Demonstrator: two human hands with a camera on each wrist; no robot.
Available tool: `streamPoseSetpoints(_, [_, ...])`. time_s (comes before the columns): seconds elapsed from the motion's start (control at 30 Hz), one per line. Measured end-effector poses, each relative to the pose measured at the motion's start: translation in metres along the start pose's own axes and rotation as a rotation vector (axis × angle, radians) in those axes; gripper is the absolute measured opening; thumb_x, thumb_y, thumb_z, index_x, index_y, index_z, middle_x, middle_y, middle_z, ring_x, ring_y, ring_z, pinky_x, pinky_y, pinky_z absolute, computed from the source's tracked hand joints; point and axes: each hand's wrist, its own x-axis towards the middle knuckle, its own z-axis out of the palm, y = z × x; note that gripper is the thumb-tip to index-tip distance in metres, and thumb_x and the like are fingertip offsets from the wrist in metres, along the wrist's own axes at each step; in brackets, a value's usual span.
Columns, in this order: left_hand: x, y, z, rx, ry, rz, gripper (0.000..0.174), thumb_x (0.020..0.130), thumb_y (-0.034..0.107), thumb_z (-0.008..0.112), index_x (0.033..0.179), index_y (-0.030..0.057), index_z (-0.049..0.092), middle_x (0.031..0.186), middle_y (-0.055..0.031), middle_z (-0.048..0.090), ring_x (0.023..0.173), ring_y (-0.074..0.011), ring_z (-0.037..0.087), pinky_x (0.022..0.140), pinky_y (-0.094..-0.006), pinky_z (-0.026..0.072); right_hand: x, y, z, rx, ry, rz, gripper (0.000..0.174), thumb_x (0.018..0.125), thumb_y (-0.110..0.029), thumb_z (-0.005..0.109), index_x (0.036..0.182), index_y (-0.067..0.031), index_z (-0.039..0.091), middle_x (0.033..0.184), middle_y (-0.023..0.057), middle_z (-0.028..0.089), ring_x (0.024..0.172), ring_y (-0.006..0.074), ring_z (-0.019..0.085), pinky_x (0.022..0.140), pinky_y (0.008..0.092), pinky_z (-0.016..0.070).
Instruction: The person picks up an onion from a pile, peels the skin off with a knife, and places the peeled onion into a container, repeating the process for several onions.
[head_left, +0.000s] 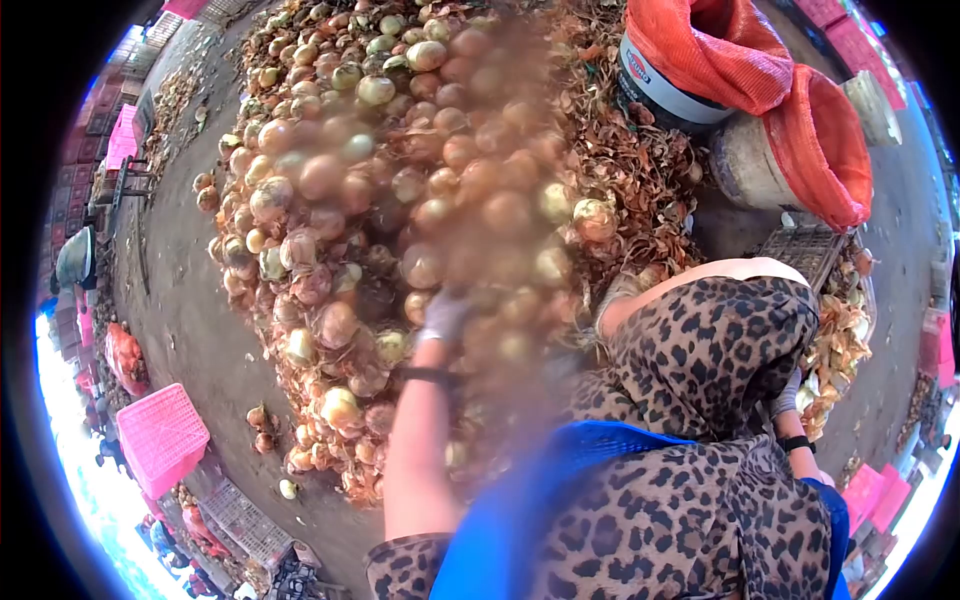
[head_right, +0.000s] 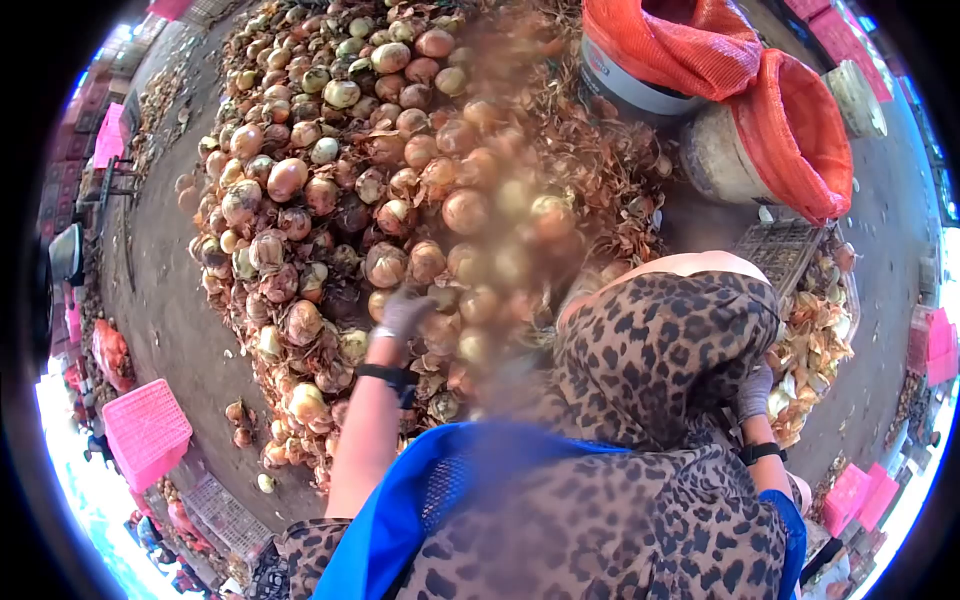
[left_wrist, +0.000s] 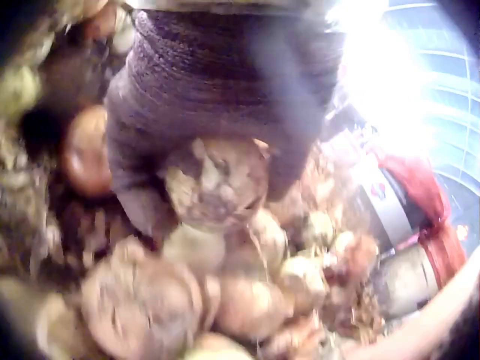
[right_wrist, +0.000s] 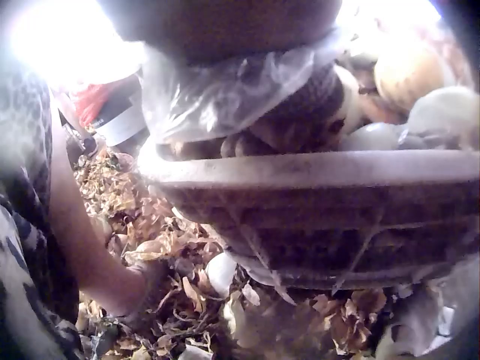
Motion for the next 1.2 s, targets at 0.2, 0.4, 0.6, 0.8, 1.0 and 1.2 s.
streamPoseSetpoints(0.2, [0.02,0.029,0.059,0.903,0.18,-0.187,0.05,0.072,0.04,0.069,0.102,-0.0001,0.066,0.112,-0.023,0.062,0.094,-0.0357,0.063,0.08,-0.0432,0.0493,0.007,-0.041,0.004,-0.146,0.148,-0.005,0.026,0.084,-0.007,0.052,0.107,-0.0044,0.064,0.097,0.014,0.067,0.089,0.03,0.063,0.078,0.036,0.0487])
streamPoseSetpoints(0.4, [0.068,-0.036,0.036,0.841,-0.135,0.059,0.045,0.091,0.039,0.045,0.119,0.0069,0.06,0.124,-0.0175,0.058,0.119,-0.0262,0.051,0.093,-0.0391,0.0448,-0.051,-0.196,0.01,-0.256,0.276,0.007,0.02,0.082,-0.016,0.056,0.096,-0.0089,0.068,0.094,0.0171,0.067,0.088,0.0353,0.063,0.078,0.0403,0.0512])
streamPoseSetpoints(0.6, [0.01,0.075,0.106,-0.55,-0.305,0.067,0.049,0.085,0.033,0.057,0.127,0.0084,0.051,0.122,-0.0168,0.057,0.106,-0.024,0.058,0.087,-0.0368,0.0519,-0.108,-0.19,-0.082,-0.088,0.466,0.35,0.019,0.08,-0.021,0.06,0.093,-0.0107,0.069,0.08,0.017,0.067,0.072,0.0276,0.065,0.068,0.0353,0.0515])
streamPoseSetpoints(0.8, [-0.031,0.269,0.21,-0.748,-0.844,0.207,0.06,0.08,0.031,0.067,0.13,0.0084,0.045,0.117,-0.0169,0.058,0.085,-0.0206,0.066,0.067,-0.0307,0.0604,-0.138,-0.157,-0.136,0.278,0.791,0.072,0.019,0.079,-0.015,0.065,0.097,-0.0081,0.069,0.061,0.0001,0.055,0.052,0.0059,0.053,0.046,0.0255,0.0413])
streamPoseSetpoints(1.0, [-0.192,0.394,0.377,0.152,-1.002,0.97,0.048,0.083,0.012,0.067,0.126,0.0018,0.049,0.105,-0.0083,0.063,0.083,-0.0149,0.064,0.069,-0.0259,0.0535,-0.155,-0.142,-0.152,0.481,0.952,0.123,0.017,0.082,-0.012,0.064,0.097,-0.0057,0.068,0.062,-0.0021,0.054,0.045,0.0044,0.045,0.04,0.0217,0.0352])
streamPoseSetpoints(1.2, [-0.205,0.339,0.431,0.245,-1.023,1.101,0.061,0.085,0.005,0.064,0.14,0.0071,0.038,0.129,-0.0082,0.049,0.095,-0.0115,0.056,0.079,-0.0254,0.0499,-0.156,-0.127,-0.152,0.366,0.881,0.204,0.017,0.082,-0.014,0.064,0.097,-0.0061,0.068,0.06,-0.0031,0.053,0.045,0.0045,0.047,0.039,0.0204,0.0351])
